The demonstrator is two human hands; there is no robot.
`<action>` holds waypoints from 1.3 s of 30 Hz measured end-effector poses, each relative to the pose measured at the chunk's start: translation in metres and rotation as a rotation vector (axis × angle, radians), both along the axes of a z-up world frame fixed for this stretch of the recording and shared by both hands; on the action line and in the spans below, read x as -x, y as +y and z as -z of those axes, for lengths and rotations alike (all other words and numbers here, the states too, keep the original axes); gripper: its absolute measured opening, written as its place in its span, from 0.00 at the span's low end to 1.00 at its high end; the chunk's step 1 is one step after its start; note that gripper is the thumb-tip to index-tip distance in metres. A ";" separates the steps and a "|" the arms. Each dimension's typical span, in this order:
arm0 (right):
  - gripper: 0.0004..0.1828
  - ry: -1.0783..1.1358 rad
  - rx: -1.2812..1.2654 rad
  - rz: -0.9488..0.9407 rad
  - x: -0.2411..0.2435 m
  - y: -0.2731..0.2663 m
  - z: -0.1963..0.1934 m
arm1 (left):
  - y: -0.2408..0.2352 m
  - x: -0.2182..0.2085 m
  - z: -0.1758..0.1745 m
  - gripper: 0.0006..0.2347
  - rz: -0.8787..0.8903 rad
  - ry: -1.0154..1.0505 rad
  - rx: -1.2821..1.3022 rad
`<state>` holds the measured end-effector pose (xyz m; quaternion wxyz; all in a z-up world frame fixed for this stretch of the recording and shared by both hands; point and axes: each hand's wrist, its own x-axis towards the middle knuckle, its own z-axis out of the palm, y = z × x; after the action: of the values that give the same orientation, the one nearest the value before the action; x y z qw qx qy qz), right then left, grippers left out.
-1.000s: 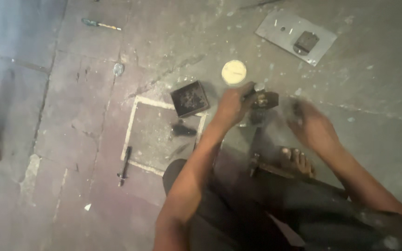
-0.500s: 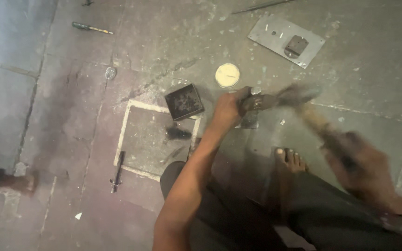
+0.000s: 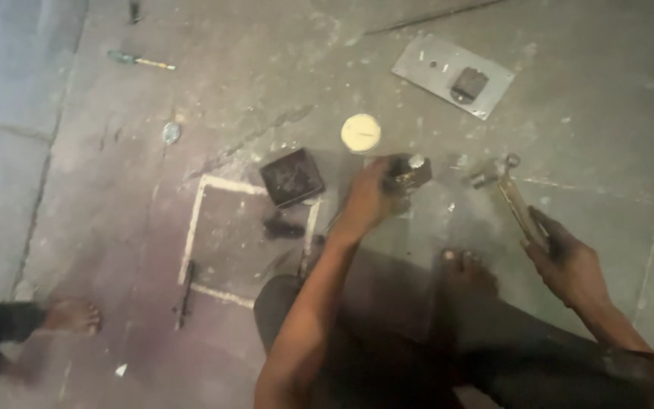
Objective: The person assembles a metal component by placing small parts onto a larger metal plate and securing them using a hammer.
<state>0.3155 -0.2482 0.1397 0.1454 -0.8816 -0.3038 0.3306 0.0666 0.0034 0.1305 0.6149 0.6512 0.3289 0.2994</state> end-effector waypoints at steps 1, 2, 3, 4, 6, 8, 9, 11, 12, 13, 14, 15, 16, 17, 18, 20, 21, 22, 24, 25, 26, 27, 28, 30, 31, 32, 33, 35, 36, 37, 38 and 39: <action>0.37 -0.005 0.001 0.012 -0.012 -0.004 0.016 | -0.001 -0.001 0.003 0.18 0.036 -0.229 0.468; 0.30 -0.208 -0.085 -0.159 -0.026 -0.004 0.028 | -0.002 -0.003 0.003 0.18 0.046 -0.235 0.469; 0.25 -0.411 -0.168 -0.333 -0.039 -0.004 0.035 | -0.003 -0.004 0.002 0.20 0.044 -0.063 -0.023; 0.27 -0.449 -0.295 -0.305 -0.058 0.011 0.039 | -0.005 -0.004 -0.001 0.25 0.027 0.120 -0.514; 0.27 -0.472 -0.509 -0.260 -0.093 0.058 0.032 | -0.007 -0.009 -0.011 0.23 -0.021 0.308 -0.435; 0.27 -0.423 -0.612 -0.281 -0.112 0.116 0.016 | -0.011 -0.008 -0.027 0.21 -0.065 0.493 -0.359; 0.31 -0.388 -0.628 -0.318 -0.115 0.149 0.009 | -0.015 0.000 -0.037 0.20 -0.137 0.382 -0.364; 0.34 -0.480 -0.593 -0.472 -0.105 0.209 0.012 | -0.020 0.022 -0.053 0.18 -0.216 0.275 -0.373; 0.35 -0.453 -0.558 -0.507 -0.099 0.234 0.018 | -0.023 0.036 -0.058 0.14 -0.279 0.249 -0.141; 0.36 -0.427 -0.524 -0.542 -0.090 0.254 0.028 | -0.028 0.046 -0.060 0.11 -0.340 0.219 0.091; 0.36 -0.419 -0.529 -0.556 -0.082 0.268 0.039 | -0.033 0.051 -0.058 0.11 -0.356 0.223 0.092; 0.40 -0.449 -0.415 -0.578 -0.074 0.280 0.052 | -0.036 0.053 -0.055 0.13 -0.383 0.152 0.252; 0.44 -0.484 -0.306 -0.594 -0.067 0.293 0.063 | -0.037 0.055 -0.049 0.15 -0.406 0.076 0.405; 0.44 -0.483 -0.317 -0.604 -0.062 0.300 0.072 | -0.037 0.059 -0.044 0.15 -0.419 0.074 0.399; 0.39 -0.554 -0.322 -0.586 -0.061 0.297 0.079 | -0.042 0.063 -0.037 0.16 -0.466 -0.022 0.503; 0.35 -0.623 -0.323 -0.573 -0.056 0.295 0.081 | -0.046 0.070 -0.022 0.16 -0.518 -0.121 0.611; 0.31 -0.490 -0.286 -0.519 -0.055 0.294 0.075 | -0.045 0.072 -0.014 0.17 -0.554 -0.183 0.698; 0.28 -0.365 -0.253 -0.459 -0.056 0.291 0.063 | -0.042 0.073 -0.007 0.18 -0.583 -0.251 0.780; 0.30 -0.217 -0.324 -0.417 -0.053 0.276 0.035 | -0.039 0.071 0.008 0.20 -0.577 -0.265 0.756; 0.32 -0.062 -0.392 -0.371 -0.049 0.265 0.021 | -0.041 0.071 0.015 0.22 -0.573 -0.272 0.730; 0.33 0.173 -0.450 -0.281 -0.045 0.249 0.005 | -0.044 0.074 0.021 0.22 -0.594 -0.276 0.739; 0.34 0.408 -0.499 -0.183 -0.039 0.230 -0.012 | -0.044 0.075 0.026 0.24 -0.608 -0.238 0.703; 0.34 0.695 -0.543 -0.009 -0.028 0.210 -0.027 | -0.041 0.076 0.030 0.26 -0.615 -0.200 0.662; 0.34 0.737 -0.474 0.146 0.008 0.172 -0.052 | -0.036 0.074 0.032 0.28 -0.553 -0.277 0.687; 0.33 0.497 -0.372 0.114 0.036 0.154 -0.057 | -0.036 0.072 0.031 0.30 -0.475 -0.350 0.705; 0.30 0.386 -0.239 0.041 0.054 0.139 -0.062 | -0.039 0.071 0.031 0.30 -0.477 -0.352 0.712; 0.30 0.274 -0.105 -0.032 0.071 0.129 -0.062 | -0.043 0.070 0.032 0.29 -0.488 -0.378 0.733; 0.31 0.393 -0.404 -0.202 0.102 0.115 -0.051 | -0.049 0.067 0.036 0.29 -0.496 -0.409 0.760; 0.31 0.392 -0.396 -0.202 0.113 0.111 -0.045 | -0.050 0.065 0.039 0.31 -0.445 -0.434 0.691; 0.32 0.484 -0.418 -0.179 0.124 0.107 -0.038 | -0.052 0.063 0.042 0.33 -0.396 -0.458 0.621; 0.34 0.575 -0.448 -0.156 0.135 0.107 -0.033 | -0.053 0.060 0.043 0.33 -0.397 -0.462 0.621; 0.35 0.666 -0.477 -0.134 0.143 0.106 -0.029 | -0.053 0.057 0.043 0.33 -0.418 -0.538 0.690</action>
<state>0.1721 -0.1423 0.1683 0.4141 -0.6464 -0.3649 0.5268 0.0098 -0.0497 0.0875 0.7849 0.2287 0.3619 0.4479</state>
